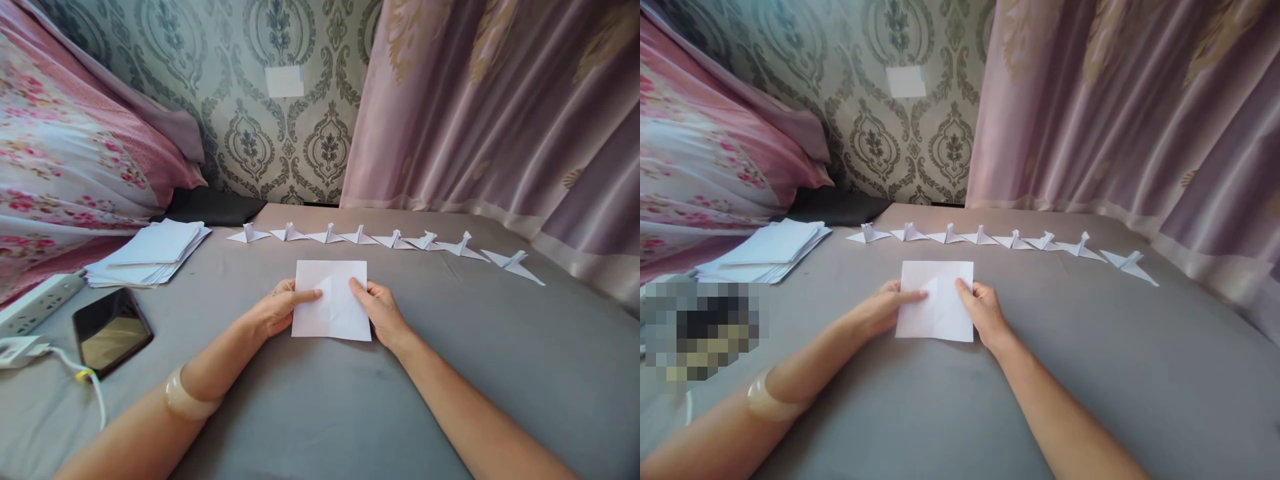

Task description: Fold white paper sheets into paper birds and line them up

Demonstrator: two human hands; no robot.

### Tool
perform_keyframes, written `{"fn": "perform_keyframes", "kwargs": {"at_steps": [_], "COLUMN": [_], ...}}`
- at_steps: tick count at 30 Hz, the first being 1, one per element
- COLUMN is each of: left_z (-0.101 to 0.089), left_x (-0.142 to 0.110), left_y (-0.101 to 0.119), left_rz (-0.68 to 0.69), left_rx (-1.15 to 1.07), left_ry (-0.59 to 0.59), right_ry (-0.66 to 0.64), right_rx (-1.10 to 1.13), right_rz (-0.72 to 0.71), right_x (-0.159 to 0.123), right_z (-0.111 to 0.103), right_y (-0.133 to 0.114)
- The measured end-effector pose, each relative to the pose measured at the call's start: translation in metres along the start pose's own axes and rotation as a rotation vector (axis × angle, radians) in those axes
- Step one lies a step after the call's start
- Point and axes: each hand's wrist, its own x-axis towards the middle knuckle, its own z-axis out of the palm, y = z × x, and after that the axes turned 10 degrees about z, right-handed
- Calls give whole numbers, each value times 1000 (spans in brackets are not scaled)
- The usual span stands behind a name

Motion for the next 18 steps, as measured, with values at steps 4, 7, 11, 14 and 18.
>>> {"fn": "perform_keyframes", "kwargs": {"at_steps": [4,7,11,14,18], "left_z": [-4,-5,-8,-16,-26], "left_x": [2,1,-7,-12,-7], "left_y": [1,6,17,21,11], "left_rz": [-19,50,431,843,1047], "left_rx": [5,65,443,909,1469], "left_ry": [17,-39,-92,-138,-342], "right_ry": [-86,-176,-183,-86,31], "right_rx": [-19,-70,-318,-705,-1202], "right_rz": [49,85,-153,-530,-823], "right_x": [-4,-10,-19,-27,-32], "right_z": [-3,-8,-17,-26,-38], "right_y": [-8,-19,-37,-41,-24]}}
